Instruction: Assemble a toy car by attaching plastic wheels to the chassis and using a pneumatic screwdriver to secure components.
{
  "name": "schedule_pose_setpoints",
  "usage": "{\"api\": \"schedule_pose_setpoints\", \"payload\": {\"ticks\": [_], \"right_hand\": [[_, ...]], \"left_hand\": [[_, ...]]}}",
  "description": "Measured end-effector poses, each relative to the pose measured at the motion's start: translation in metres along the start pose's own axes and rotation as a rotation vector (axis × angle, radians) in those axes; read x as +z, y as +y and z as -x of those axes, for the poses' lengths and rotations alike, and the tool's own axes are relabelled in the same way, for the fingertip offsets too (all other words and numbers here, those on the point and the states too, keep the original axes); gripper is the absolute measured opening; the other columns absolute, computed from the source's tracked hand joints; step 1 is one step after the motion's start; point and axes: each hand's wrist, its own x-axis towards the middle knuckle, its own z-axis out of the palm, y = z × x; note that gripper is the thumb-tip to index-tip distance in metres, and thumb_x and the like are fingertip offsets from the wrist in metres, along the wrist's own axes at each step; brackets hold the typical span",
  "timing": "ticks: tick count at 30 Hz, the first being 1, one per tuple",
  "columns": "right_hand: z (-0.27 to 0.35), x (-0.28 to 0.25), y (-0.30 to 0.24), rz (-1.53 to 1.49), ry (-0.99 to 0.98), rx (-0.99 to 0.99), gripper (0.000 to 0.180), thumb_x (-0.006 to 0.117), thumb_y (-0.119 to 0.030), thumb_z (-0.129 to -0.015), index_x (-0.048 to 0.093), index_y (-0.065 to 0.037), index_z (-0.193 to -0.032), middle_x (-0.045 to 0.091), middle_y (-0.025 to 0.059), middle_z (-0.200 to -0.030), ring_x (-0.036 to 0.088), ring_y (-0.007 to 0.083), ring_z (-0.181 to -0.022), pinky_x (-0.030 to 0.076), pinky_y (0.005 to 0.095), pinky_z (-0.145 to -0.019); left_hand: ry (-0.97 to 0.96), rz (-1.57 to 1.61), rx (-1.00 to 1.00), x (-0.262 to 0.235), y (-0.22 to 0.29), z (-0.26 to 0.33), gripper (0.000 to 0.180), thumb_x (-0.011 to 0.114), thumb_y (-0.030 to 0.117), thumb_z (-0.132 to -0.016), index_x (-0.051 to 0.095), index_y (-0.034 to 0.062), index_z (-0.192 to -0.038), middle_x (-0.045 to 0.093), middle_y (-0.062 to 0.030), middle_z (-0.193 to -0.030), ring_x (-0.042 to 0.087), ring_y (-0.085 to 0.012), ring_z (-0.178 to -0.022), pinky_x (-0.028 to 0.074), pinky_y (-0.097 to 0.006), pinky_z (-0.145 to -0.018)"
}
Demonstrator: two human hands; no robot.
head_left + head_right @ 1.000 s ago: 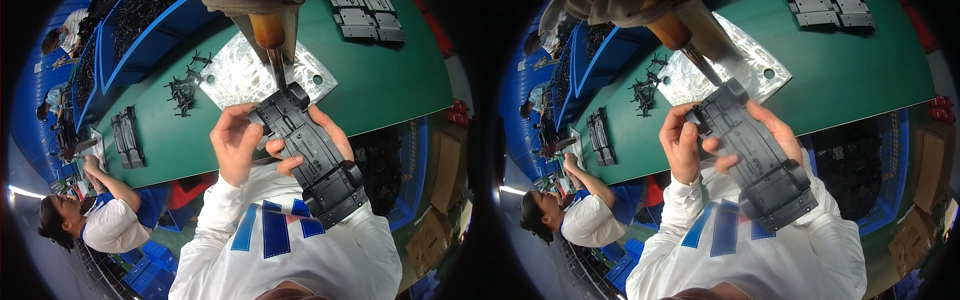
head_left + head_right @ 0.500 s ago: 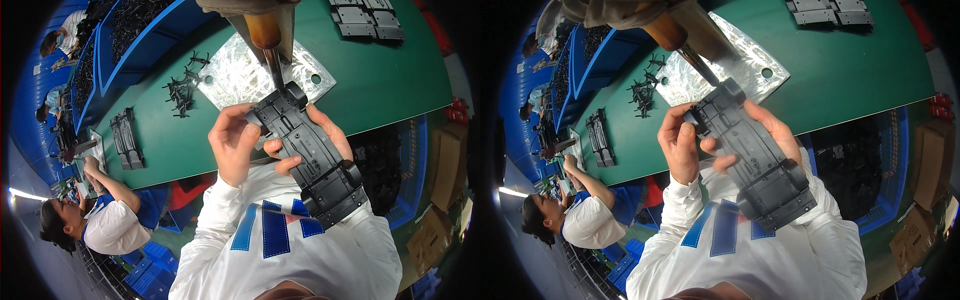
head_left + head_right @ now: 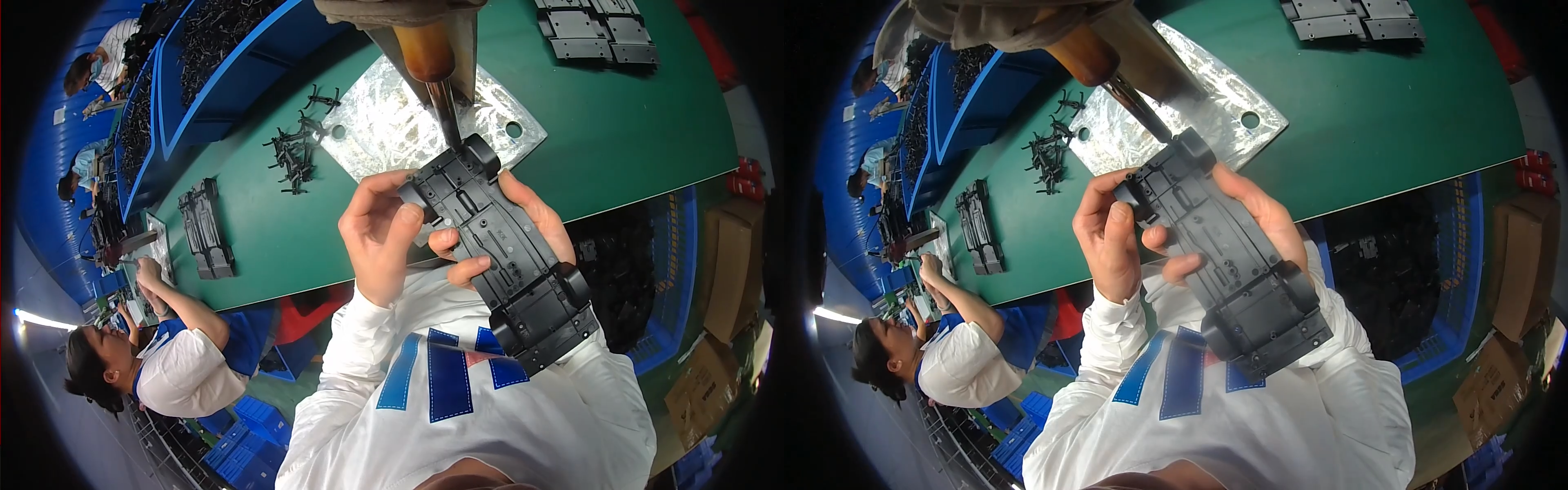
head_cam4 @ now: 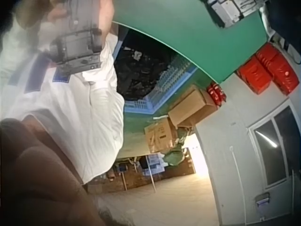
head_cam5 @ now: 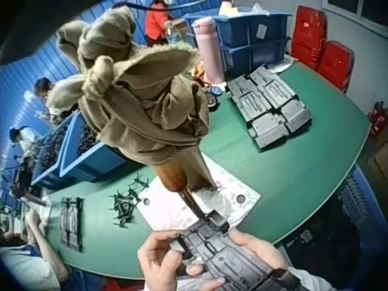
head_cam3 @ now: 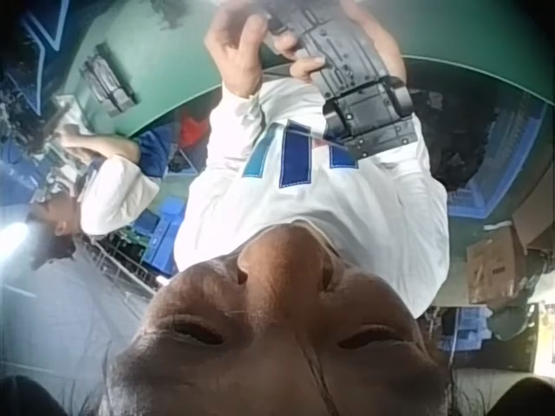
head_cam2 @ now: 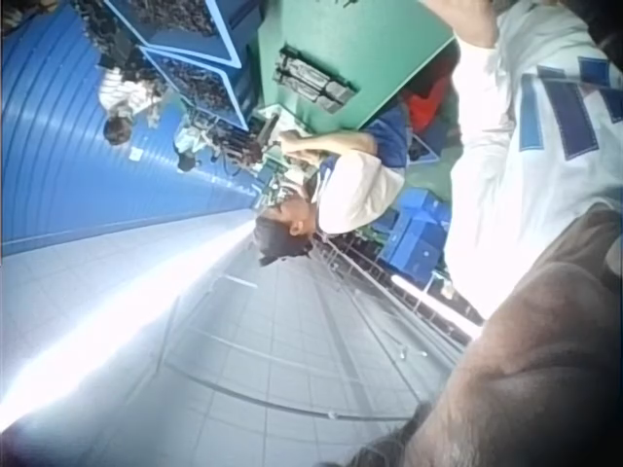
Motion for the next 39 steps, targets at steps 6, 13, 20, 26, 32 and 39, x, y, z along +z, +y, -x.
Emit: {"api": "schedule_pose_setpoints", "payload": {"ticks": [6, 13, 20, 26, 32, 39], "right_hand": [[-0.0001, -0.0003, -0.0001, -0.002, 0.002, -0.004, 0.056, 0.044, -0.045, -0.1, 0.041, -0.004, -0.139, 0.049, 0.0166, -0.126, 0.044, 0.0258, -0.095, 0.043, 0.0298, -0.059], [0.0002, 0.0013, 0.0003, 0.01, 0.003, -0.009, 0.055, 0.043, -0.044, -0.101, 0.041, -0.004, -0.138, 0.049, 0.0164, -0.125, 0.044, 0.0259, -0.095, 0.043, 0.0298, -0.059], [-0.0003, 0.0011, 0.0006, 0.014, -0.003, -0.009, 0.054, 0.043, -0.044, -0.101, 0.041, -0.005, -0.138, 0.049, 0.0162, -0.124, 0.045, 0.0257, -0.095, 0.043, 0.0296, -0.059], [-0.0001, 0.0019, 0.0001, 0.01, -0.003, -0.006, 0.053, 0.043, -0.044, -0.101, 0.042, -0.005, -0.138, 0.049, 0.0163, -0.123, 0.045, 0.0259, -0.095, 0.043, 0.0299, -0.059], [0.0002, 0.002, 0.0003, 0.007, -0.007, -0.009, 0.053, 0.044, -0.044, -0.101, 0.042, -0.005, -0.137, 0.049, 0.0159, -0.124, 0.045, 0.0259, -0.096, 0.043, 0.0299, -0.06], [0.0002, -0.0012, -0.0003, 0.004, -0.008, -0.012, 0.053, 0.045, -0.044, -0.101, 0.042, -0.005, -0.137, 0.049, 0.0151, -0.124, 0.045, 0.0253, -0.096, 0.043, 0.0297, -0.059]], "left_hand": [[-0.005, 0.011, 0.01, 0.0012, 0.001, -0.0006, 0.034, 0.067, 0.014, -0.087, 0.058, -0.0052, -0.114, 0.063, -0.0071, -0.096, 0.055, -0.0104, -0.085, 0.045, -0.025, -0.078], [-0.006, 0.015, 0.016, -0.0003, -0.0018, -0.0003, 0.034, 0.067, 0.013, -0.087, 0.057, -0.0057, -0.114, 0.063, -0.0082, -0.1, 0.056, -0.0117, -0.09, 0.045, -0.027, -0.083], [0.004, 0.031, 0.011, 0.0008, -0.0004, 0.0006, 0.034, 0.067, 0.012, -0.087, 0.057, -0.0058, -0.114, 0.063, -0.0081, -0.101, 0.056, -0.0118, -0.09, 0.045, -0.027, -0.083], [-0.003, 0.014, -0.004, -0.0007, -0.0008, -0.0004, 0.033, 0.065, 0.011, -0.087, 0.058, -0.0056, -0.114, 0.063, -0.0084, -0.102, 0.055, -0.0114, -0.089, 0.045, -0.027, -0.082], [0.006, 0.012, -0.012, -0.0007, -0.0008, 0.0, 0.033, 0.065, 0.011, -0.087, 0.058, -0.0056, -0.114, 0.063, -0.0081, -0.102, 0.055, -0.0112, -0.089, 0.044, -0.026, -0.081], [0.007, -0.003, -0.03, -0.0006, -0.0015, 0.0004, 0.033, 0.066, 0.012, -0.087, 0.058, -0.0053, -0.114, 0.063, -0.0077, -0.102, 0.055, -0.0113, -0.09, 0.043, -0.026, -0.083]]}}
